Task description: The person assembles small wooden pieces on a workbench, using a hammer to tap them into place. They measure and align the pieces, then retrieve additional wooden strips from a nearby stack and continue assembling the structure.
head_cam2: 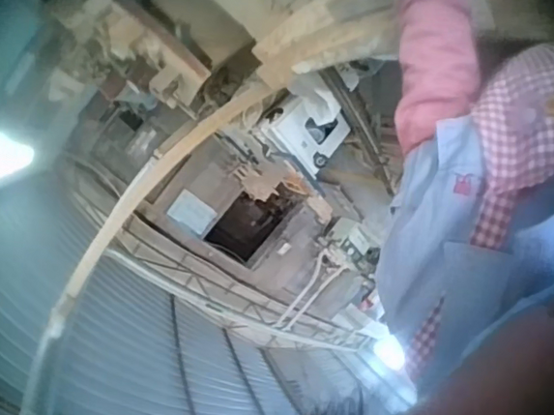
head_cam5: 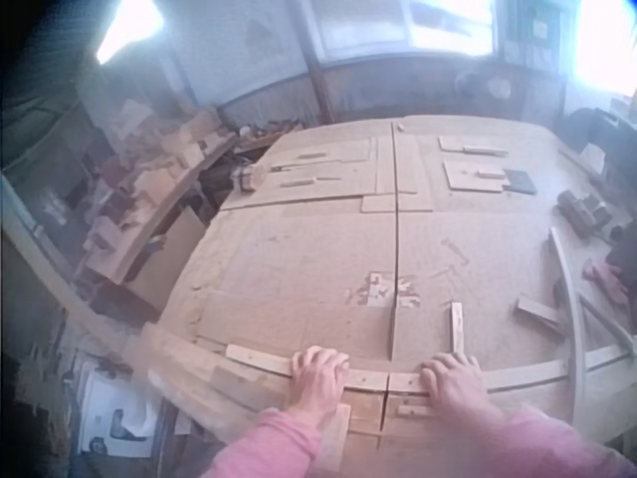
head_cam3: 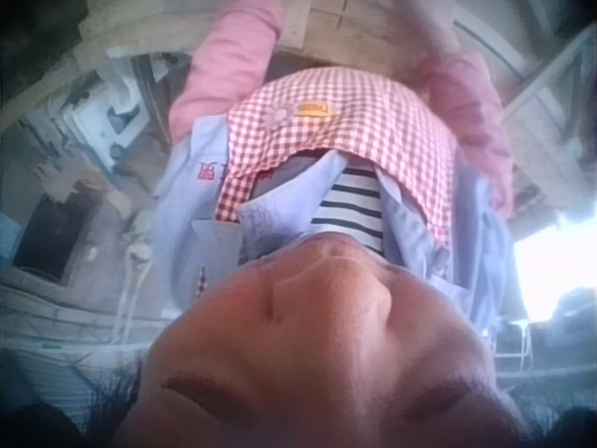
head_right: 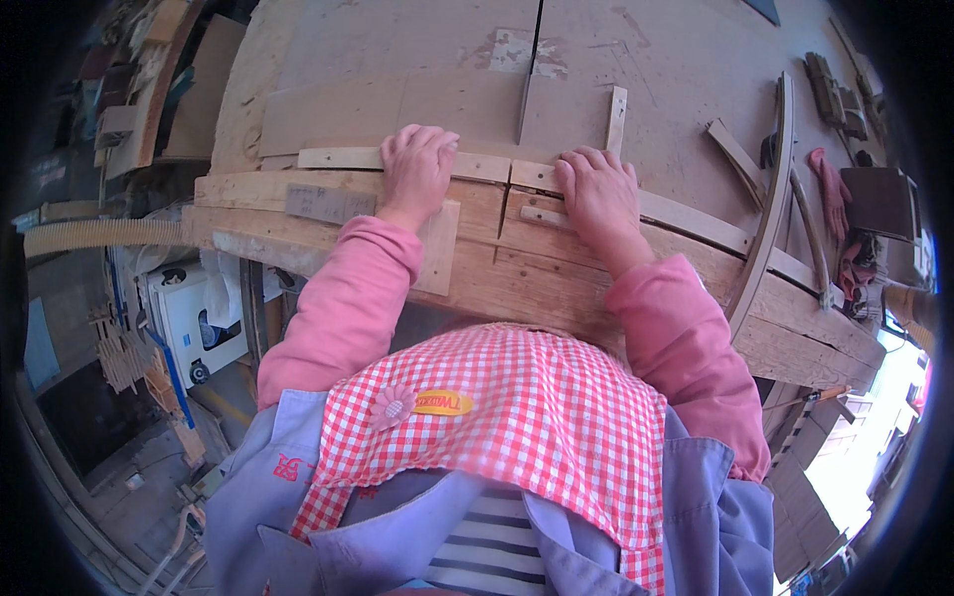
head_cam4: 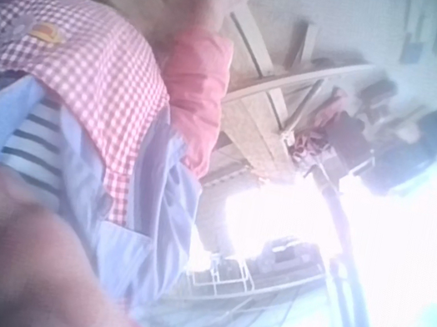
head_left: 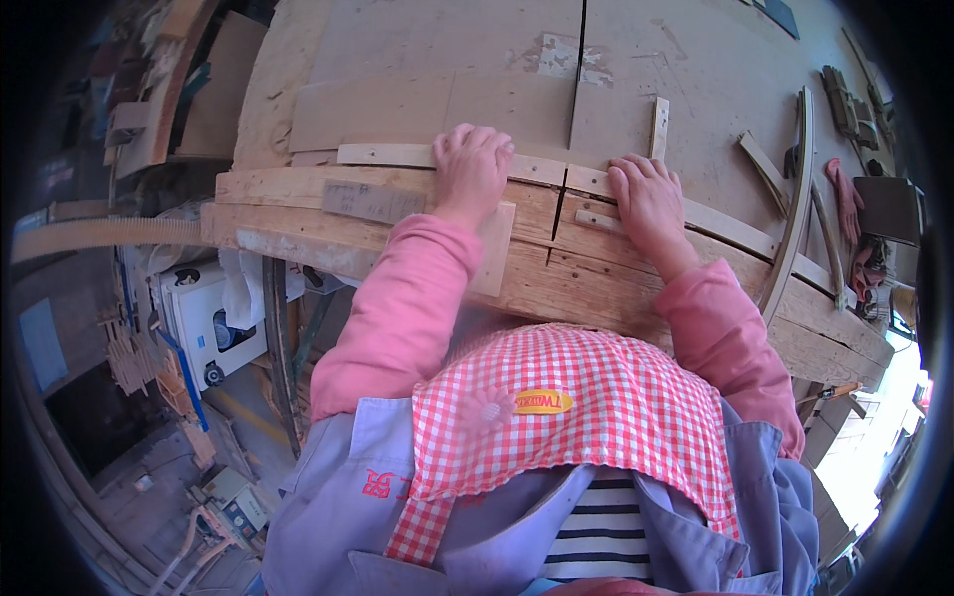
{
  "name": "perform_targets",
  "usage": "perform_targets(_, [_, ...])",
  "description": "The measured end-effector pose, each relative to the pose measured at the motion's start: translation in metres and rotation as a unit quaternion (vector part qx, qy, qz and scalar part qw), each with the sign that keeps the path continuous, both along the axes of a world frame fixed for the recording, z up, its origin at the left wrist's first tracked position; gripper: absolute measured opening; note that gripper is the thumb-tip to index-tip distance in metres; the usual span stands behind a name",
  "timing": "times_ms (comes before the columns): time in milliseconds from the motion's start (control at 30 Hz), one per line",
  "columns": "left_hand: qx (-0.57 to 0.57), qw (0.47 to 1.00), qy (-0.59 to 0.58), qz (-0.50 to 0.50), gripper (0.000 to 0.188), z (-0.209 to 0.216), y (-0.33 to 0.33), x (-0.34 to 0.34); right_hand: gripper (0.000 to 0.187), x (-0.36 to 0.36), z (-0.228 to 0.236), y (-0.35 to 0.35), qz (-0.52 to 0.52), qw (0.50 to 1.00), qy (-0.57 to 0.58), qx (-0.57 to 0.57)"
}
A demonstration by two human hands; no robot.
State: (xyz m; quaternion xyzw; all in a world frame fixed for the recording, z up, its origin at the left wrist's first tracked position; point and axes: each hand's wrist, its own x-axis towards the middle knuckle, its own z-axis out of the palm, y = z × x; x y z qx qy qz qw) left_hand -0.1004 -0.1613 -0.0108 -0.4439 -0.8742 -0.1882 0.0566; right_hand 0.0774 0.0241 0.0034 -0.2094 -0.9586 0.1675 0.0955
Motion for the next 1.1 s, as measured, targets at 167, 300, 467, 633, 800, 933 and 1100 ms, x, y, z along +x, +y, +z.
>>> perform_targets(167, [0.002,1.000,0.002,0.002,0.020,-0.002,0.000,0.000,0.032,0.001,0.000,-0.001,-0.001,1.000,0.003,-0.002])
perform_targets(300, [0.002,1.000,0.007,0.001,0.020,-0.004,0.000,-0.001,0.033,0.002,0.000,-0.001,0.000,1.000,0.004,-0.006])
perform_targets(467, [0.000,1.000,0.013,0.001,0.020,-0.004,0.000,-0.001,0.033,0.002,0.000,-0.001,-0.005,1.000,-0.006,-0.004])
perform_targets(633, [-0.003,1.000,0.010,0.004,0.023,-0.002,0.000,0.001,0.033,0.004,-0.001,-0.002,-0.004,1.000,-0.001,0.010])
perform_targets(800, [-0.003,1.000,0.001,0.003,0.026,-0.002,-0.002,0.001,0.032,0.006,-0.007,-0.001,0.023,0.998,-0.010,0.053])
perform_targets(933, [-0.014,1.000,-0.008,0.011,0.026,-0.004,-0.002,0.000,0.031,0.005,-0.011,-0.001,0.017,0.998,-0.001,0.052])
perform_targets(1100, [0.018,1.000,-0.001,0.013,0.020,-0.005,0.000,0.001,0.032,0.004,-0.012,-0.001,0.011,0.999,-0.005,0.048])
